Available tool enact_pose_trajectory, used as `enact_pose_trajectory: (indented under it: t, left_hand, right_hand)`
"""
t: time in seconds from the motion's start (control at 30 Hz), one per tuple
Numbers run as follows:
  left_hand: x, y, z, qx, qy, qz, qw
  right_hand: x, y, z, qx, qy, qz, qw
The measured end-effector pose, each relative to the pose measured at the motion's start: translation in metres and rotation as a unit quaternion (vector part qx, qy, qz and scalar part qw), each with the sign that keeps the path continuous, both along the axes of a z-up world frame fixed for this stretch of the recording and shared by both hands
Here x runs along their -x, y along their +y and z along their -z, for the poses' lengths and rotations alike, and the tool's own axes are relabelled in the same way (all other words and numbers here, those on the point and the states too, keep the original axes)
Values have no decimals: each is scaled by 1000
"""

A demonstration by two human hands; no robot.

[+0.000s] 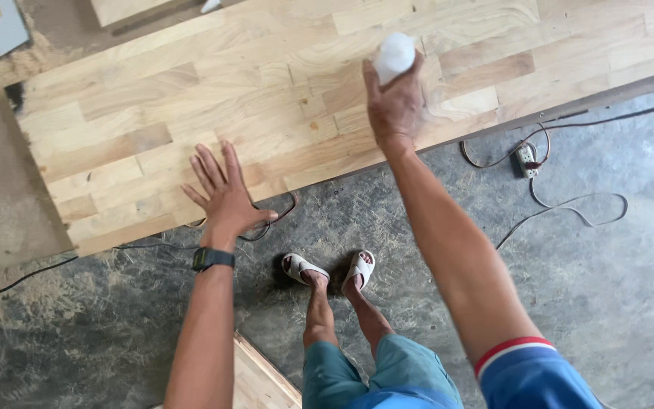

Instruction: The person applies liquid glue from a white squeeze bottle onto the surface of a light-colored wooden board, spreading the glue and wiping the board with their hands.

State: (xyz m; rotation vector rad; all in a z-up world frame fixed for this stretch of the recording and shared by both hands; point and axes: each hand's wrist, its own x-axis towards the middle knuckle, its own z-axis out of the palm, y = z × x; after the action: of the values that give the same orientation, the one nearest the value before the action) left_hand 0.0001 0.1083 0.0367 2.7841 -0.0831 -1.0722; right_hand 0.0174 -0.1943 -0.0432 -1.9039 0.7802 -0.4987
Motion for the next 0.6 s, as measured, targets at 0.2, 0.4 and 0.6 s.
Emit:
enact_pose_trajectory:
  t: [0.2,0.4,0.6]
  left_hand:
    - [14,8,15,47,-118,-1,992]
    - [12,19,44,57,-127,19,990]
    - [13,22,40,74,-123,22,989]
  right_hand:
    - [109,29,-36,-12,-90,-54,994]
    - [225,48,-3,12,68,-200,977]
    - [251,66,5,40,181,-233,955]
